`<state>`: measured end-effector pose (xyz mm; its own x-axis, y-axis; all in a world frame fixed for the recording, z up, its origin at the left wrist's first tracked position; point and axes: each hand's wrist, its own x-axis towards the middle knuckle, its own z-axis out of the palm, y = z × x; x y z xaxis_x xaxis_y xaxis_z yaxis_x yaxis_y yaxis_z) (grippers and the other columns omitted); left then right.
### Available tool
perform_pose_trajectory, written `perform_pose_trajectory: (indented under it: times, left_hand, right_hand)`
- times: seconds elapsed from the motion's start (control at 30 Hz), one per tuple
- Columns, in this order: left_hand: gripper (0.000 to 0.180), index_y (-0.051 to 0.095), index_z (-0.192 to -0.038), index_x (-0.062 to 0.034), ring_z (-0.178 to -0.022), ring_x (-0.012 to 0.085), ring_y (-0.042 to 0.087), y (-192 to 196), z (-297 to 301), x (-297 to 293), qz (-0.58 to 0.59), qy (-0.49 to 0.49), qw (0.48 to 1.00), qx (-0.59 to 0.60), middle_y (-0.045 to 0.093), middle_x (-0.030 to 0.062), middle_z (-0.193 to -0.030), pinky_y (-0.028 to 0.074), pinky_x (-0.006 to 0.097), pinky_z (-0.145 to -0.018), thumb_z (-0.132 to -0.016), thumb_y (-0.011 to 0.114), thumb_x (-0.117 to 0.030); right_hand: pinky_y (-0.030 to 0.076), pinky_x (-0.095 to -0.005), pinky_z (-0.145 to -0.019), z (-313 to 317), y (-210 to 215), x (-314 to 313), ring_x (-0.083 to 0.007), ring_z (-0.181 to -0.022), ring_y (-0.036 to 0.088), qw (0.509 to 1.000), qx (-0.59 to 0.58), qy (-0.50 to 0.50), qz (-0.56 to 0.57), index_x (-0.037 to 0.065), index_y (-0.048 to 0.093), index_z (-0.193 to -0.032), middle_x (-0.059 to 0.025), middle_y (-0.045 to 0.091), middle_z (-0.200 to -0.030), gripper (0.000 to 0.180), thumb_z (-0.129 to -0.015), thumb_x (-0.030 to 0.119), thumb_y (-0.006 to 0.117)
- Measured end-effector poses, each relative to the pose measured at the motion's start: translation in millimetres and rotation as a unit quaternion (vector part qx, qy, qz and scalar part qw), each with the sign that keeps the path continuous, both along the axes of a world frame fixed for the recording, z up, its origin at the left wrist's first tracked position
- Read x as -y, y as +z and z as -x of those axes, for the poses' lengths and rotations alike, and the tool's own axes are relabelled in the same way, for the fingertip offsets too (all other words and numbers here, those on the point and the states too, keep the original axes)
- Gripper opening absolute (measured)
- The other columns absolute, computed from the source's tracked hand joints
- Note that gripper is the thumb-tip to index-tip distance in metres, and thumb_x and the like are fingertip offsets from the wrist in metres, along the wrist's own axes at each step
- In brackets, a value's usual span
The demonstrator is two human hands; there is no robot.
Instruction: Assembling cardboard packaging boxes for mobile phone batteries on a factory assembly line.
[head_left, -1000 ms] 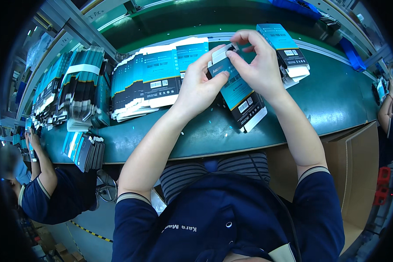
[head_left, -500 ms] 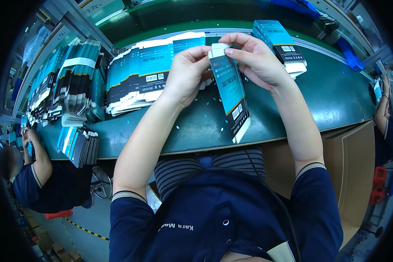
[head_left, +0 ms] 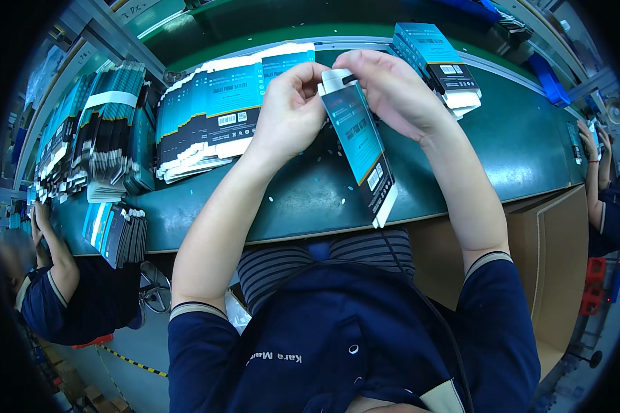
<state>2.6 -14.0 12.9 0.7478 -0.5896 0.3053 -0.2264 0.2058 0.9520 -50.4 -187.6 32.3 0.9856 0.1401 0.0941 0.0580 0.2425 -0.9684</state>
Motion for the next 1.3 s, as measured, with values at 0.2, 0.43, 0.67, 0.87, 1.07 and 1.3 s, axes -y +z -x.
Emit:
perform_pose_trajectory:
  times: [0.2, 0.43, 0.67, 0.87, 1.07, 1.3]
  left_hand:
    - [0.013, 0.063, -0.098, 0.0008, -0.078, 0.0067, 0.060, 2.1, -5.8, -4.3, -0.014, 0.034, 0.999, 0.031, 0.066, 0.0041, -0.086, 0.049, 0.021, -0.066, -0.085, 0.065, -0.003]
    - [0.015, 0.066, -0.098, 0.0024, -0.072, 0.0090, 0.064, 2.7, -16.2, -8.1, -0.063, 0.112, 0.989, 0.071, 0.068, 0.0063, -0.081, 0.051, 0.022, -0.063, -0.086, 0.066, -0.007]
    - [0.016, 0.065, -0.099, 0.0027, -0.070, 0.0081, 0.063, 14.0, -5.0, -7.7, -0.030, 0.121, 0.991, 0.042, 0.067, 0.0057, -0.081, 0.051, 0.022, -0.060, -0.087, 0.065, -0.008]
    - [0.016, 0.063, -0.092, 0.0016, -0.066, 0.0083, 0.059, -1.9, -20.3, -10.3, 0.016, 0.092, 0.995, 0.018, 0.062, 0.0027, -0.075, 0.047, 0.021, -0.061, -0.087, 0.065, -0.013]
    - [0.030, 0.064, -0.098, 0.0028, -0.073, 0.0130, 0.064, 5.6, -29.6, -11.2, -0.264, 0.189, 0.946, -0.016, 0.066, 0.0106, -0.087, 0.052, 0.026, -0.066, -0.088, 0.067, -0.025]
    - [0.071, 0.030, -0.143, -0.0045, -0.132, 0.0322, 0.037, 20.5, -26.4, -19.0, 0.379, -0.222, 0.842, -0.313, 0.037, 0.0220, -0.143, 0.028, 0.045, -0.111, -0.096, 0.034, -0.057]
  right_hand:
    - [0.037, -0.0394, -0.105, -7.5, 2.8, 14.5, -0.0271, -0.116, 0.051, 0.934, -0.030, 0.218, -0.280, -0.008, 0.051, -0.124, -0.0179, 0.054, -0.122, 0.083, -0.094, 0.066, 0.025]
    - [0.030, -0.0437, -0.111, -5.1, -0.4, 13.6, -0.0323, -0.129, 0.040, 0.909, -0.030, 0.218, -0.354, -0.008, 0.036, -0.138, -0.0229, 0.042, -0.138, 0.093, -0.090, 0.071, 0.022]
    - [0.037, -0.0457, -0.104, 4.7, 20.9, 1.9, -0.0330, -0.115, 0.052, 0.863, -0.050, 0.228, -0.448, -0.002, 0.046, -0.130, -0.0228, 0.053, -0.123, 0.077, -0.092, 0.064, 0.033]
    - [0.035, -0.0415, -0.102, 3.2, 21.9, -3.4, -0.0272, -0.114, 0.048, 0.957, -0.072, 0.042, -0.279, -0.002, 0.046, -0.127, -0.0188, 0.049, -0.122, 0.065, -0.093, 0.052, 0.039]
    - [0.047, -0.0267, -0.078, -13.6, -19.2, -8.5, -0.0138, -0.085, 0.058, 0.977, 0.085, -0.195, 0.014, 0.003, 0.063, -0.105, -0.0060, 0.062, -0.095, 0.026, -0.091, 0.024, 0.063]
    - [0.041, -0.0300, -0.091, -6.1, -26.6, -28.7, -0.0216, -0.105, 0.054, 0.875, 0.338, -0.233, 0.258, 0.003, 0.060, -0.109, -0.0115, 0.056, -0.109, 0.025, -0.094, 0.023, 0.055]
